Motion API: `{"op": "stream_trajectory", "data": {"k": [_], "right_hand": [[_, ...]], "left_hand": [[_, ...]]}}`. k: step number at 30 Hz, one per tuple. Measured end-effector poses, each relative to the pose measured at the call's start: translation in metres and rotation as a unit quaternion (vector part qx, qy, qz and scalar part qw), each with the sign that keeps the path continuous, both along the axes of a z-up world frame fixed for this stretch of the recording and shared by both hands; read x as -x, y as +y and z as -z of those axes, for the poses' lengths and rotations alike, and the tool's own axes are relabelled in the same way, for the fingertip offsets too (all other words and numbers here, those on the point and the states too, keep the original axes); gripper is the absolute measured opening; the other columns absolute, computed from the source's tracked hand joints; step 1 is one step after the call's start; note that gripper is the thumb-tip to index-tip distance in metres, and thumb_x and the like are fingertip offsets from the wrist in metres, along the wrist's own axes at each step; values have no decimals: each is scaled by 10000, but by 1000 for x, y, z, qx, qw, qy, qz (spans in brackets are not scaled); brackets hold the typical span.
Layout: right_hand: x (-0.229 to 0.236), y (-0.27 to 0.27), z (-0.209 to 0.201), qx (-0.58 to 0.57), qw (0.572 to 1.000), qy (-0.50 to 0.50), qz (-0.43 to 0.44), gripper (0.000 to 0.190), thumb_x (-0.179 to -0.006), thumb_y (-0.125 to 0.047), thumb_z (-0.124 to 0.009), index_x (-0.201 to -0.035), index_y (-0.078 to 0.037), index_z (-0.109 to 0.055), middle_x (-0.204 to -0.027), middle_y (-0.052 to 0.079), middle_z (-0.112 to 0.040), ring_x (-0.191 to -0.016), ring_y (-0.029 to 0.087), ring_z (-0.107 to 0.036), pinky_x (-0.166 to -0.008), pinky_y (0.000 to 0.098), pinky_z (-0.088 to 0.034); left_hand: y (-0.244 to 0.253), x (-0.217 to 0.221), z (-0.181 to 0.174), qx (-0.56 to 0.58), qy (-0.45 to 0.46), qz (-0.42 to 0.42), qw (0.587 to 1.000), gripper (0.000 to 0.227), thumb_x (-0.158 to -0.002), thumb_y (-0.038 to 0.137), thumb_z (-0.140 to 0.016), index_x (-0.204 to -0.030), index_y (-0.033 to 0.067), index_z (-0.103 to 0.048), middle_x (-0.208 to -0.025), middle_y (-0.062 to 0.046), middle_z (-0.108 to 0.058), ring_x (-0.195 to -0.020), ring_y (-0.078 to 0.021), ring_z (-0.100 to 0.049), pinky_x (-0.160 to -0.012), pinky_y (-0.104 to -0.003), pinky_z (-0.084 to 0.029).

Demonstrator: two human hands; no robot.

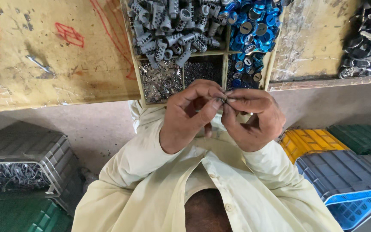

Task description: The person assembles small lock components by hand, picking up a lock body, inserting a metal pin, and attaching a blue cap. The person repeats this process multiple times, placing the finished locks on the table.

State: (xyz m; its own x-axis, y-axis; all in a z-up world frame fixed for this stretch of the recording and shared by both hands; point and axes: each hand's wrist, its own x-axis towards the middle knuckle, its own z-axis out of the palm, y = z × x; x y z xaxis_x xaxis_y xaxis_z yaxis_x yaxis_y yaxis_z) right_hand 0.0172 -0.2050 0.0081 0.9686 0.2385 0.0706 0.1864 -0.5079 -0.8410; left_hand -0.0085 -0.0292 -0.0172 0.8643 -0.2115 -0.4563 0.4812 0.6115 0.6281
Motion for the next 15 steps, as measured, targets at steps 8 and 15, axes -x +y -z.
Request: {"op": "stream_trajectory", "data": {"k": [8,15], "right_hand": [[-31,1,-7,45,969,-164,-178,314,-836,17,-912,-1055,-84,-711,-1058,51,-736,-841,195,-731,-656,318,-542],[-51,28,-15,63,939,-167,-294,337,-845,-65,-905,-1136,-134,-750,-1096,4,-718,-878,200,-674,-732,335,-556]], "left_hand": [[36,-6,-9,-111,-85,69,988,133,-1015,1,-699,-1146,14,-682,-1171,-21,-601,-830,-9,-528,-724,-193,-442],[72,5,-9,-292,-101,119,944,158,-926,54,-745,-1071,28,-689,-1111,-11,-653,-696,-16,-483,-590,-188,-416]]}}
